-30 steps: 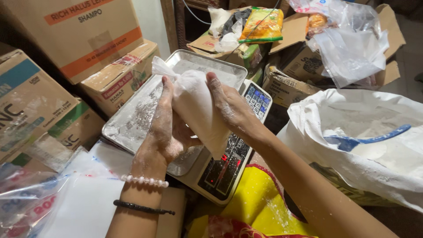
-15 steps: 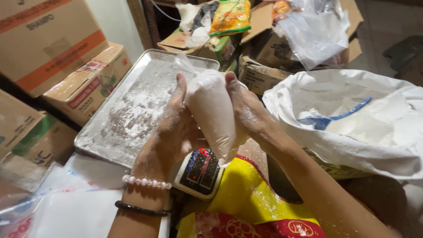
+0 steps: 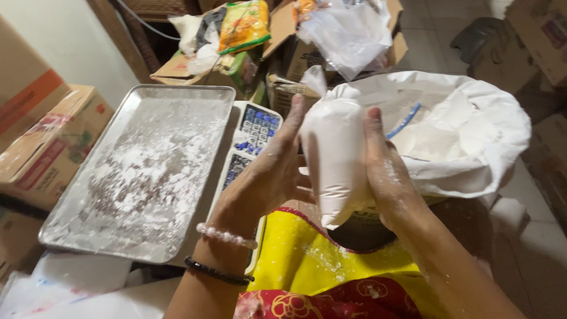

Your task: The person scoops white powder from a large sack into small plastic bags using a blue scoop, places each bag on a digital scale to measure the weight, and ties the bags shut. The process is repeated multiple times.

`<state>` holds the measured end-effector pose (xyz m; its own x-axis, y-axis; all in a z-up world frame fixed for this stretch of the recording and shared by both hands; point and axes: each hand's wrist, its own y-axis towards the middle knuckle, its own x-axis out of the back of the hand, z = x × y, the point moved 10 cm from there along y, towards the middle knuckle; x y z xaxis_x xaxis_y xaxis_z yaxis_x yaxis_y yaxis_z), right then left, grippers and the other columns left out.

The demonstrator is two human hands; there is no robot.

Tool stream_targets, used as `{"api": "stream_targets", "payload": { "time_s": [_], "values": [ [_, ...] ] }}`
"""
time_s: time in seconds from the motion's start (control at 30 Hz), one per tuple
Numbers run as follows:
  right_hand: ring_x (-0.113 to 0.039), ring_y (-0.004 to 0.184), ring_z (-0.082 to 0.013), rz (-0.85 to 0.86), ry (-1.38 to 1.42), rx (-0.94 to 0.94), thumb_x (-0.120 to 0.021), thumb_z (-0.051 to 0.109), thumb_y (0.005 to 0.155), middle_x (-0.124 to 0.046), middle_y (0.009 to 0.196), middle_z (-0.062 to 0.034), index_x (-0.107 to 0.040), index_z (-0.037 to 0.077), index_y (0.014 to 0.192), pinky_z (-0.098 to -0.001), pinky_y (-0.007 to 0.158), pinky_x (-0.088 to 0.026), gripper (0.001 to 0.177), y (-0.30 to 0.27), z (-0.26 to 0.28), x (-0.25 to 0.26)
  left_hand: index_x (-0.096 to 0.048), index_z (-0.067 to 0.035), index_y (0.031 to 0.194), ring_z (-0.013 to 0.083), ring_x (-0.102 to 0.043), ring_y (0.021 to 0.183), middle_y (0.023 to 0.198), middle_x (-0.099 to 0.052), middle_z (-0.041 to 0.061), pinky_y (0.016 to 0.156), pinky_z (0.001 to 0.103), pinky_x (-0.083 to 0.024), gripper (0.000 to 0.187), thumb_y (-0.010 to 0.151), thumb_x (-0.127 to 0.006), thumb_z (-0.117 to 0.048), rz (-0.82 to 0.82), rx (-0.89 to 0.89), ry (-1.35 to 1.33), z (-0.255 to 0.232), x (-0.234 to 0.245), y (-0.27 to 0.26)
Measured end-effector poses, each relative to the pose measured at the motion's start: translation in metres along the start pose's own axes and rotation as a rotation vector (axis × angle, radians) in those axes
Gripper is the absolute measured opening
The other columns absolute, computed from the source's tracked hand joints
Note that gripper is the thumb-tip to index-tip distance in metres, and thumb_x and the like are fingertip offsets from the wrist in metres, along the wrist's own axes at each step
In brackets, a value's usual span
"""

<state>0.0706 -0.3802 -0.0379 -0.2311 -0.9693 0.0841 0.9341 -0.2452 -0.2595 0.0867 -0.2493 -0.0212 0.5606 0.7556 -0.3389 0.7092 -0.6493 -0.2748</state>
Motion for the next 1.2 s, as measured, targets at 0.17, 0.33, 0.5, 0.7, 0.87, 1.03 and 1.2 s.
{"api": "stream_targets", "payload": {
  "time_s": [0.17, 0.33, 0.5, 0.7, 0.87, 1.03, 1.2],
  "values": [
    [-0.073, 0.114, -0.0314, -0.071, 0.157, 0.124, -0.022, 0.078, 0.09, -0.068, 0.129, -0.019, -0.042, 0.008, 0.152, -0.0422, 0.088, -0.062, 0.095, -0.012, -0.002, 0.052, -0.03, -0.009, 0.157, 0.0504, -0.061, 0.124, 0.144, -0.053, 0.036, 0.092, 0.06, -0.056, 0.112, 0.078, -0.029, -0.088, 0.025, 0.037, 0.149, 0.009, -0.033, 0.035],
    [-0.063, 0.127, -0.0327, -0.24, 0.355, 0.086, -0.021, 0.08, 0.085, -0.06, 0.138, -0.0208, -0.038, 0.01, 0.152, -0.05, 0.099, -0.058, 0.099, -0.02, -0.024, 0.11, -0.024, -0.012, 0.165, 0.0561, -0.06, 0.129, 0.149, -0.045, 0.043, 0.096, 0.064, -0.059, 0.108, 0.086, -0.038, -0.085, 0.199, 0.024, 0.128, 0.015, -0.083, 0.062],
    [-0.05, 0.14, -0.0333, -0.456, 0.501, -0.006, -0.02, 0.083, 0.08, -0.046, 0.15, -0.0188, -0.029, 0.02, 0.154, -0.0588, 0.109, -0.047, 0.098, -0.037, -0.052, 0.164, -0.026, -0.012, 0.16, 0.051, -0.055, 0.132, 0.15, -0.04, 0.039, 0.104, 0.057, -0.052, 0.107, 0.08, -0.037, -0.082, 0.314, 0.008, 0.206, 0.024, -0.13, 0.083],
    [-0.047, 0.137, -0.0299, -0.608, 0.666, 0.001, -0.022, 0.083, 0.083, -0.05, 0.151, -0.0097, -0.035, 0.026, 0.155, -0.0562, 0.109, -0.047, 0.092, -0.049, -0.079, 0.213, -0.034, -0.018, 0.16, 0.0449, -0.041, 0.141, 0.157, -0.037, 0.028, 0.11, 0.057, -0.036, 0.1, 0.083, -0.034, -0.082, 0.432, 0.038, 0.259, 0.051, -0.186, 0.117],
    [-0.049, 0.138, -0.0263, -0.617, 0.802, 0.031, -0.026, 0.077, 0.09, -0.051, 0.151, -0.0101, -0.038, 0.024, 0.152, -0.0503, 0.11, -0.046, 0.083, -0.05, -0.105, 0.241, -0.035, -0.015, 0.159, 0.0394, -0.041, 0.14, 0.163, -0.035, 0.013, 0.106, 0.057, -0.044, 0.096, 0.086, -0.03, -0.078, 0.453, -0.059, 0.361, 0.067, -0.218, 0.142],
    [-0.045, 0.139, -0.0304, -0.544, 0.078, 0.332, -0.04, 0.073, 0.097, -0.043, 0.153, -0.0157, -0.027, 0.013, 0.154, -0.0496, 0.112, -0.041, 0.084, -0.043, -0.078, 0.271, -0.033, -0.008, 0.159, 0.0361, -0.049, 0.137, 0.16, -0.04, 0.018, 0.109, 0.046, -0.045, 0.096, 0.091, -0.036, -0.075, 0.497, -0.176, 0.323, 0.075, -0.255, 0.173],
    [-0.061, 0.135, -0.0286, -0.58, 1.085, 0.182, -0.027, 0.068, 0.097, -0.053, 0.144, -0.0194, -0.037, 0.007, 0.153, -0.0445, 0.11, -0.049, 0.084, -0.032, -0.131, 0.29, -0.033, 0.0, 0.157, 0.0349, -0.048, 0.136, 0.155, -0.044, 0.023, 0.107, 0.045, -0.046, 0.096, 0.094, -0.04, -0.071, 0.597, -0.151, 0.249, 0.098, -0.274, 0.189]
  ]
}}
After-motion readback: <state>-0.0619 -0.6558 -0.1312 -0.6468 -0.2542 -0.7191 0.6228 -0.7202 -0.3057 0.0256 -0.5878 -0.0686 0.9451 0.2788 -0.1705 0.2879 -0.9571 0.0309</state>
